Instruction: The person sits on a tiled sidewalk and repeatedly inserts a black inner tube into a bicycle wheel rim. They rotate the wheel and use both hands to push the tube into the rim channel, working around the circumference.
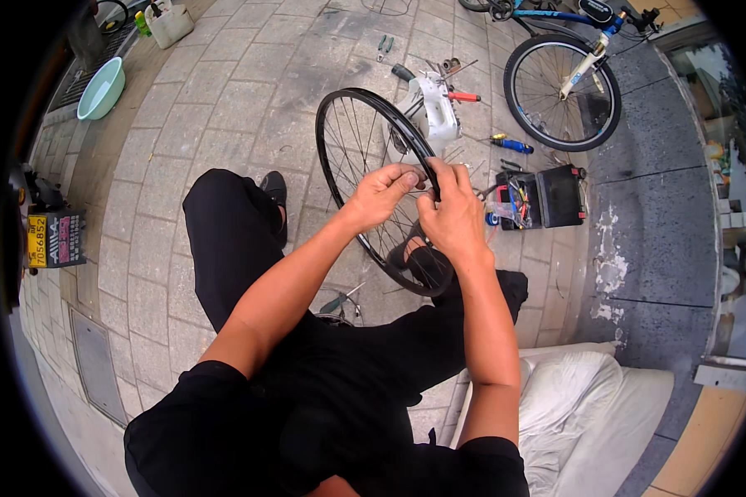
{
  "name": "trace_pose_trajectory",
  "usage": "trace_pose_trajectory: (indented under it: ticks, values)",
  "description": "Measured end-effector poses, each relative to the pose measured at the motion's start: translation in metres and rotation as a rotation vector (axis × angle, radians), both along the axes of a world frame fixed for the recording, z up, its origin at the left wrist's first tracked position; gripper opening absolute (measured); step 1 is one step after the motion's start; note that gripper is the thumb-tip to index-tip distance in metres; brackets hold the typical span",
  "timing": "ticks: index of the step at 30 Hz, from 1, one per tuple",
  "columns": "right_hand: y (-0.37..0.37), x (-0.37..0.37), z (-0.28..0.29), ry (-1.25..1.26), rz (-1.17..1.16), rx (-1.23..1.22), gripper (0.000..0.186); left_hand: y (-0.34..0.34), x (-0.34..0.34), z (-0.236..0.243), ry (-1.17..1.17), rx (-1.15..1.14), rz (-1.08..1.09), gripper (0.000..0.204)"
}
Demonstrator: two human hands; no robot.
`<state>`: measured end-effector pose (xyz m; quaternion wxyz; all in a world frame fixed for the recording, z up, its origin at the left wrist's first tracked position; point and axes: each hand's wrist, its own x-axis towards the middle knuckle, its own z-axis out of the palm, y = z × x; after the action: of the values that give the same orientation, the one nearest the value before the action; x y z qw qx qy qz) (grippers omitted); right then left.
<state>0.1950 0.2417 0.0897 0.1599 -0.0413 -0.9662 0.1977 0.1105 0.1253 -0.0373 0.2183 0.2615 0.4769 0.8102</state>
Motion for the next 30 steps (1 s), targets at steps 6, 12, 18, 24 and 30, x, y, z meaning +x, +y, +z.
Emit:
trace_pose_trajectory:
  ticks: [6, 12, 18, 24, 30]
  values:
    - [0.018, 0.0, -0.025, 0.231, 0.045, -0.004, 0.04, 0.013, 0.008, -0.004, -0.11, -0.042, 0.001, 0.026]
    - [0.033, -0.002, -0.031, 0.194, 0.022, -0.043, 0.04, 0.032, 0.002, 0.02, -0.203, -0.141, 0.053, 0.021]
    - [0.041, -0.011, -0.033, 0.161, -0.012, -0.07, 0.04, 0.04, -0.012, 0.02, -0.175, -0.161, 0.145, 0.02]
    - [0.047, -0.013, -0.031, 0.137, -0.032, -0.061, 0.041, 0.045, -0.017, 0.03, -0.213, -0.225, 0.061, 0.022]
    - [0.05, -0.012, -0.033, 0.092, -0.068, -0.14, 0.039, 0.061, -0.017, 0.015, -0.172, -0.23, 0.11, 0.021]
